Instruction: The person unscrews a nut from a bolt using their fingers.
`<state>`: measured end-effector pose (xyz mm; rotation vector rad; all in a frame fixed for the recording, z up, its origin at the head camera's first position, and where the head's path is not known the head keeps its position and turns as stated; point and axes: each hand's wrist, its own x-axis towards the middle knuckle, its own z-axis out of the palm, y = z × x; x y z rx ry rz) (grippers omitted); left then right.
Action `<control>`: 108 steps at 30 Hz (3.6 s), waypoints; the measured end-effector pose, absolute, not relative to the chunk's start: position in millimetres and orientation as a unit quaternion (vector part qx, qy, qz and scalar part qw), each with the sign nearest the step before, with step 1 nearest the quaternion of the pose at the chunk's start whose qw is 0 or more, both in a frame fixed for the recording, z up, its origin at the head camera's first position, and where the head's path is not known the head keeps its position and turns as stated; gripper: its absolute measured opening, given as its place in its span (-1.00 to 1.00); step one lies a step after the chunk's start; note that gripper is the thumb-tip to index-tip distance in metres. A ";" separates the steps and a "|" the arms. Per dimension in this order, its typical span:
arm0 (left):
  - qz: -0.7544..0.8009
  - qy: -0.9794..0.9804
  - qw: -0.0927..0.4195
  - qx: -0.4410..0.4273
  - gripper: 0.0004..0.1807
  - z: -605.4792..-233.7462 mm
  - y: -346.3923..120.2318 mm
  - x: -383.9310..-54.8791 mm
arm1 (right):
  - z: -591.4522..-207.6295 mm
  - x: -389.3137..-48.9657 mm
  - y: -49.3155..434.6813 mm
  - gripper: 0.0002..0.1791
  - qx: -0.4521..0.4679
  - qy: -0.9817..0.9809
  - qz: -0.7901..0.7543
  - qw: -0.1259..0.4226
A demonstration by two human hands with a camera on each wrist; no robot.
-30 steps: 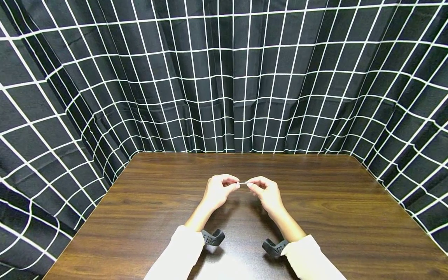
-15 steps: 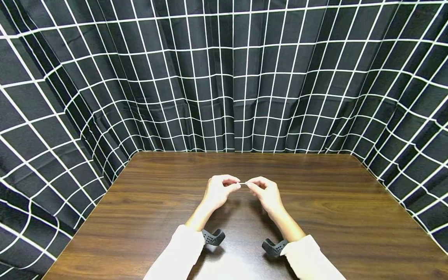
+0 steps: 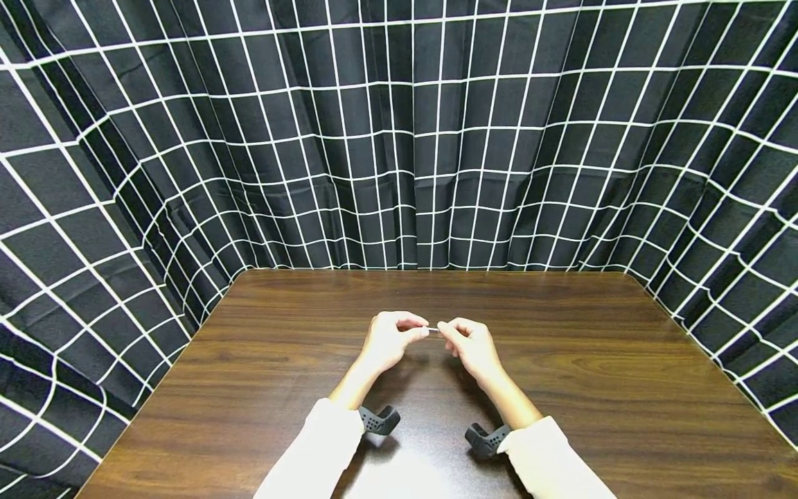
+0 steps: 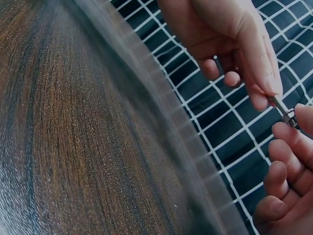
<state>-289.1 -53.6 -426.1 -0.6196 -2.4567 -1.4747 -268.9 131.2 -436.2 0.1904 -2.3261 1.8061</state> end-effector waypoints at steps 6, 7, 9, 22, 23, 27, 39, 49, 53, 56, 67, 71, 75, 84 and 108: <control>-0.490 -0.837 0.101 -0.220 -0.84 -426.4 -53.6 -288.8 | -436.1 -268.2 131.0 -0.66 0.070 -0.784 0.610 0.095; -0.489 -0.837 0.100 -0.222 -0.84 -426.7 -54.0 -288.7 | -436.5 -268.1 131.0 -0.67 0.071 -0.783 0.610 0.094; -0.491 -0.836 0.098 -0.224 -0.85 -427.0 -54.7 -288.5 | -436.9 -267.7 131.0 -0.68 0.071 -0.783 0.611 0.092; -0.497 -0.831 0.100 -0.227 -0.85 -425.2 -55.1 -288.6 | -438.1 -266.3 130.7 -0.68 0.102 -0.764 0.624 0.129; -0.497 -0.831 0.101 -0.227 -0.85 -425.3 -55.1 -288.6 | -437.8 -266.0 130.4 -0.69 0.101 -0.763 0.625 0.129; -0.496 -0.832 0.105 -0.225 -0.87 -426.0 -55.0 -288.8 | -435.2 -265.1 129.3 -0.69 0.076 -0.766 0.628 0.111; -0.493 -0.832 0.109 -0.229 -0.84 -426.3 -55.1 -288.1 | -404.0 -245.0 124.0 -0.76 0.062 -0.767 0.633 0.083; -0.504 -0.827 0.108 -0.225 -0.88 -428.3 -54.7 -289.2 | -424.9 -260.7 127.8 -0.74 0.054 -0.763 0.638 0.086; -0.503 -0.827 0.110 -0.224 -0.90 -428.3 -54.4 -289.6 | -435.6 -266.3 128.5 -0.74 0.057 -0.761 0.638 0.107; -0.502 -0.828 0.111 -0.224 -0.89 -428.1 -54.4 -289.5 | -436.6 -266.2 128.8 -0.78 0.062 -0.756 0.641 0.118; -0.507 -0.826 0.114 -0.219 -0.87 -427.1 -54.3 -288.4 | -435.3 -265.5 128.3 -0.86 0.062 -0.748 0.651 0.115; -0.510 -0.824 0.114 -0.218 -0.87 -426.5 -54.3 -287.6 | -435.4 -266.1 128.6 -0.85 0.078 -0.740 0.657 0.122; -0.510 -0.823 0.118 -0.219 -0.89 -426.1 -54.8 -287.1 | -437.5 -267.9 128.8 -0.88 0.090 -0.737 0.656 0.131; -0.500 -0.831 0.118 -0.213 -0.91 -428.0 -55.7 -288.1 | -439.6 -268.2 129.6 -0.85 0.102 -0.741 0.651 0.130; -0.493 -0.829 0.120 -0.235 -0.91 -428.9 -54.3 -288.2 | -424.8 -257.2 125.8 -0.81 0.128 -0.775 0.611 0.096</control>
